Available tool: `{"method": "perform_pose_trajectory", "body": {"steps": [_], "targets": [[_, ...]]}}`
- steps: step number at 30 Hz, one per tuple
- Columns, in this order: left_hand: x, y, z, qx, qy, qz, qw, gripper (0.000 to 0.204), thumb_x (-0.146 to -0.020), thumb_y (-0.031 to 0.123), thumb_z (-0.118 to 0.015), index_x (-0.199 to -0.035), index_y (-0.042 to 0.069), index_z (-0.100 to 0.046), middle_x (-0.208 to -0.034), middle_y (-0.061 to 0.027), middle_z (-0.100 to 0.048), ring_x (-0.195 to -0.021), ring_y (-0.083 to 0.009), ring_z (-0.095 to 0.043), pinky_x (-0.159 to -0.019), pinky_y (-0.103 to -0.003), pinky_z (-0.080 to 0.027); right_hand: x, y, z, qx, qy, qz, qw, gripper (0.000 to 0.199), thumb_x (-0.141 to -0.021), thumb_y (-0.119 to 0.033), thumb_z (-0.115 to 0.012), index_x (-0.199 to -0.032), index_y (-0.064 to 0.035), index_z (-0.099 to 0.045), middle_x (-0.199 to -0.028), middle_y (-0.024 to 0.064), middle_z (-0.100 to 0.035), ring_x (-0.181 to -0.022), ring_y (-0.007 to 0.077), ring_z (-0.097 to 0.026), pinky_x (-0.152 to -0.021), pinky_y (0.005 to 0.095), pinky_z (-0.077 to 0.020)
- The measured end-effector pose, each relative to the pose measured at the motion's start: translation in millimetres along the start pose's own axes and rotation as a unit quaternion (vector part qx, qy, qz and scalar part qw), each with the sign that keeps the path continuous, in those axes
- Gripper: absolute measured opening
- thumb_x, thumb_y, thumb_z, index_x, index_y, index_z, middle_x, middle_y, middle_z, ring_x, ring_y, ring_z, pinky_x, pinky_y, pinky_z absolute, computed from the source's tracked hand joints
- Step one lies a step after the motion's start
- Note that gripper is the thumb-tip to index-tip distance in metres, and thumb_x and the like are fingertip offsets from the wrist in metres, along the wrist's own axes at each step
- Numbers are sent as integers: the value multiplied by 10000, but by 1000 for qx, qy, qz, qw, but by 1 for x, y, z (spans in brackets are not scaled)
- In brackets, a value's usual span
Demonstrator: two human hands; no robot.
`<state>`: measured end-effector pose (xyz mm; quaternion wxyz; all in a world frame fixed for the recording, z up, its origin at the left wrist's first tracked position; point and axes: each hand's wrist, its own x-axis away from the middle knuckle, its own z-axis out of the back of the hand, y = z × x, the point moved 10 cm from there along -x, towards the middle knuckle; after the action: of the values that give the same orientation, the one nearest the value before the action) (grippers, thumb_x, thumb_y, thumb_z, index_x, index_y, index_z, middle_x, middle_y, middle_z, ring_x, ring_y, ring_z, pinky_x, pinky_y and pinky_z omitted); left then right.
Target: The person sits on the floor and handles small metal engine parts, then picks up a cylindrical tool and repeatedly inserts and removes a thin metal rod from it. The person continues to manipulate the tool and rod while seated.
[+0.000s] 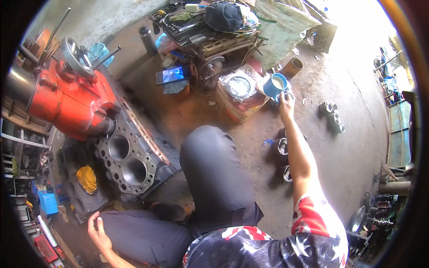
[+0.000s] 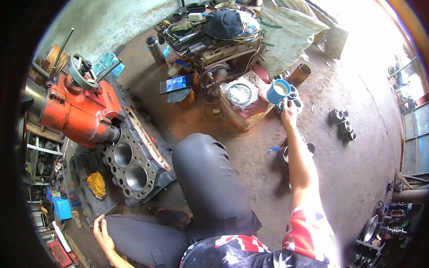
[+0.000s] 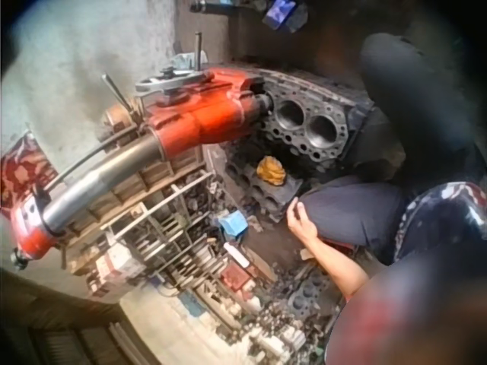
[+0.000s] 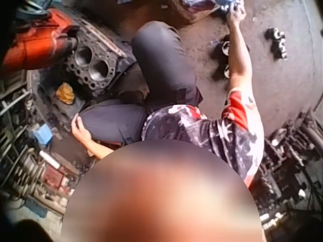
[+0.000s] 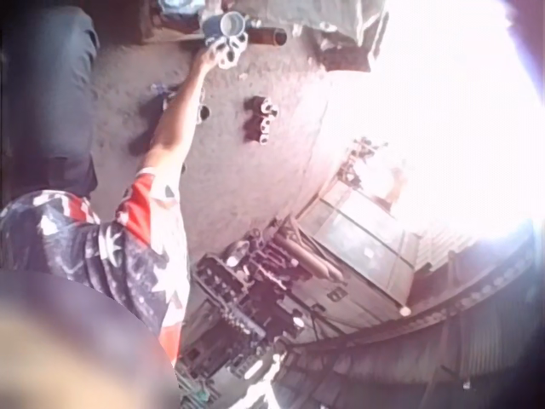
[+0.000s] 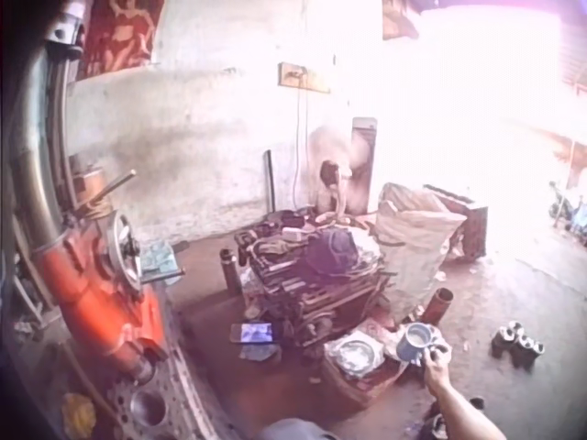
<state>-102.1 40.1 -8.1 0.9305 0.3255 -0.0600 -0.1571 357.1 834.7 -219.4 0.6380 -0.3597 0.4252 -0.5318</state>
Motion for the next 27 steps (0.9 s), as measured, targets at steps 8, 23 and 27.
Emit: {"method": "perform_pose_trajectory", "body": {"steps": [8,23,27], "targets": [[-5,10,-2,-12,9,7,1000,237,-936,117,-588,-1107,-30,-660,-1105,-124,-689,-1079,-244,-618,-1010,-365,-439,13,2,-20,3,-24,-93,995,386,-1022,-362,-556,-1158,-3,-599,-851,56,-598,-619,124,-522,-545,290,-428],[-12,23,-8,-7,11,10,1000,223,-921,133,-631,-1059,-40,-658,-1075,-137,-690,-1052,-262,-634,-976,-371,-460,3,17,-34,-45,-62,-123,989,395,-1028,-345,-561,-1282,-42,-559,-880,22,-600,-608,86,-485,-535,256,-409],[-13,22,-9,-6,11,11,1000,233,-918,145,-639,-1059,-40,-658,-1070,-141,-692,-1052,-264,-635,-978,-375,-459,3,13,-34,-35,-75,-127,988,394,-1026,-345,-564,-1276,-41,-559,-870,24,-604,-589,85,-488,-516,250,-404]]}}
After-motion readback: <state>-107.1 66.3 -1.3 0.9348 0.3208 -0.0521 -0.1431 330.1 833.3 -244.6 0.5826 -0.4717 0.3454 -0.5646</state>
